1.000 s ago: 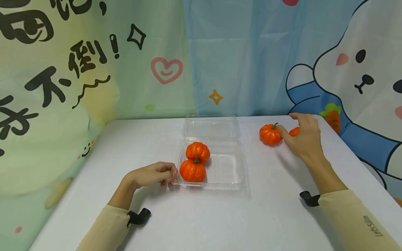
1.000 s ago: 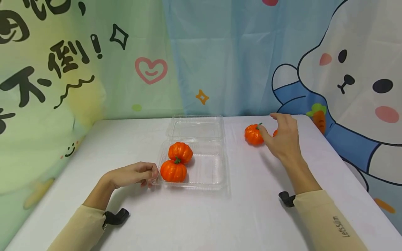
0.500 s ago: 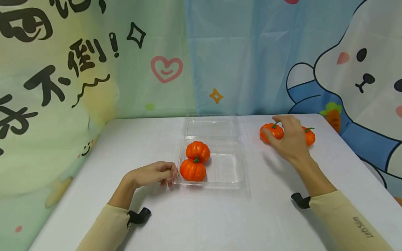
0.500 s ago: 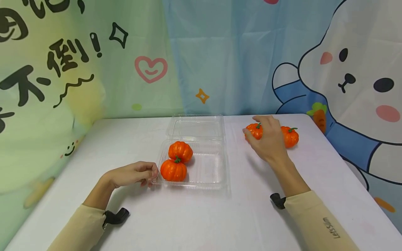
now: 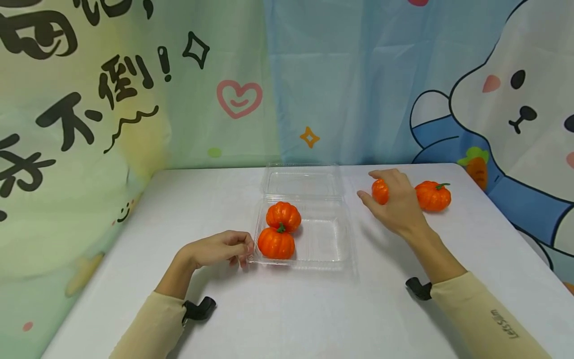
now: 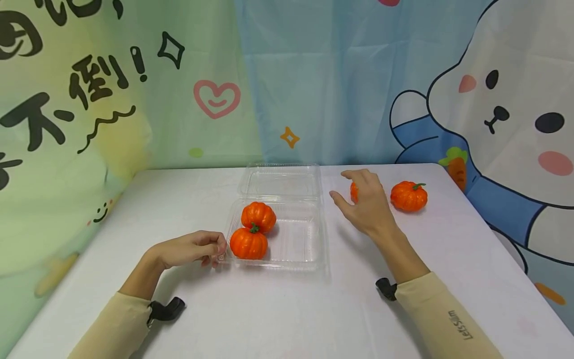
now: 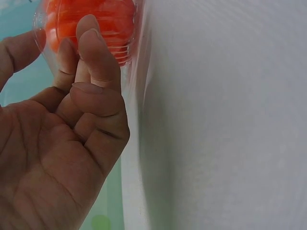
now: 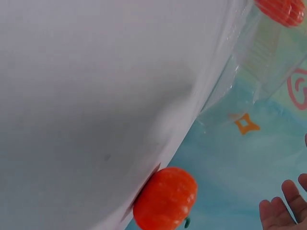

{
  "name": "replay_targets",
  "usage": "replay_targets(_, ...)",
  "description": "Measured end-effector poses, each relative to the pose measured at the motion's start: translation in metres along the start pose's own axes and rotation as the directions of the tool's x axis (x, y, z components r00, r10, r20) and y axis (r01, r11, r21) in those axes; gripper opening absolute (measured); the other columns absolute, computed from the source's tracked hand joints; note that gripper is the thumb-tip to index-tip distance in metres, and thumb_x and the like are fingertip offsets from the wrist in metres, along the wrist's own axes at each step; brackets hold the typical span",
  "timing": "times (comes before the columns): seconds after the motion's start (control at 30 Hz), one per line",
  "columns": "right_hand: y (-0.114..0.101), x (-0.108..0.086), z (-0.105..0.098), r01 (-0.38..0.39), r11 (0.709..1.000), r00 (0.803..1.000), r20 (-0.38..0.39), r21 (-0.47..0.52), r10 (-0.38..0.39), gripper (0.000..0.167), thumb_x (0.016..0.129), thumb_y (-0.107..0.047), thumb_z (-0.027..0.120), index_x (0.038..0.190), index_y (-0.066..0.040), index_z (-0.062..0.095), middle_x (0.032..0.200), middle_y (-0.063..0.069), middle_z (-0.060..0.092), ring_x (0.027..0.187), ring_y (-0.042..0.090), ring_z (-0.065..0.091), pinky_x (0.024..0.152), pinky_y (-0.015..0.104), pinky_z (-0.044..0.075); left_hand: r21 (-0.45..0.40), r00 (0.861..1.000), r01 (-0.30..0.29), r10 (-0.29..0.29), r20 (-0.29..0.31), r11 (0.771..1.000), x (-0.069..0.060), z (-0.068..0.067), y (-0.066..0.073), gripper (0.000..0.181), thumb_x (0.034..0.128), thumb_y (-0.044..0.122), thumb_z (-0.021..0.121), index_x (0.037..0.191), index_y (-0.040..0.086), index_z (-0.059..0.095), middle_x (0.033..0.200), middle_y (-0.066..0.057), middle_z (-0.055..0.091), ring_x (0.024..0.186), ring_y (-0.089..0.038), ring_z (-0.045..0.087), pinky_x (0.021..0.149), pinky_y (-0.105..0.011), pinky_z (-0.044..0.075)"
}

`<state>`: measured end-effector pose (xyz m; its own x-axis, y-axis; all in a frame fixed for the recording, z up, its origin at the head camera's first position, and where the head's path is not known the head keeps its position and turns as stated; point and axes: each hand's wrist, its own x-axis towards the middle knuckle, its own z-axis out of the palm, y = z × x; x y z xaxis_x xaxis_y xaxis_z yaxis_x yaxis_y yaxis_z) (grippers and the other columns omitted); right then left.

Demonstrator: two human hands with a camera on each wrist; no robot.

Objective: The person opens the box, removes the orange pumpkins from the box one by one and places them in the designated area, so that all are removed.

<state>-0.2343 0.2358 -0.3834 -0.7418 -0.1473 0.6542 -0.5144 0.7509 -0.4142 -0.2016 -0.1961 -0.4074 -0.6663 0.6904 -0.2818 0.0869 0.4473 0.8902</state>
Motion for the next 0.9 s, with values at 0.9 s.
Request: replay_targets(0.9, -0.046, 0.01, 0.042, 0.047, 0.989, 0.953, 0.289, 0.138, -0.086, 0.054, 0.09, -0.029, 0.079, 0.136, -0.009, 0.059, 0.135, 0.01, 0.057, 0.125, 0.031, 0.055, 0.105, 0.054, 0.047, 0.025, 1.0, 0.004, -0.004, -0.001, 1.0, -0.002, -0.001, 0.001, 0.019, 0.1005, 0.02, 0.052, 0.101, 0.003, 0.061, 0.088, -0.016, 0.068, 0.084, -0.027, 0.062, 0.071, -0.03, 0.048)
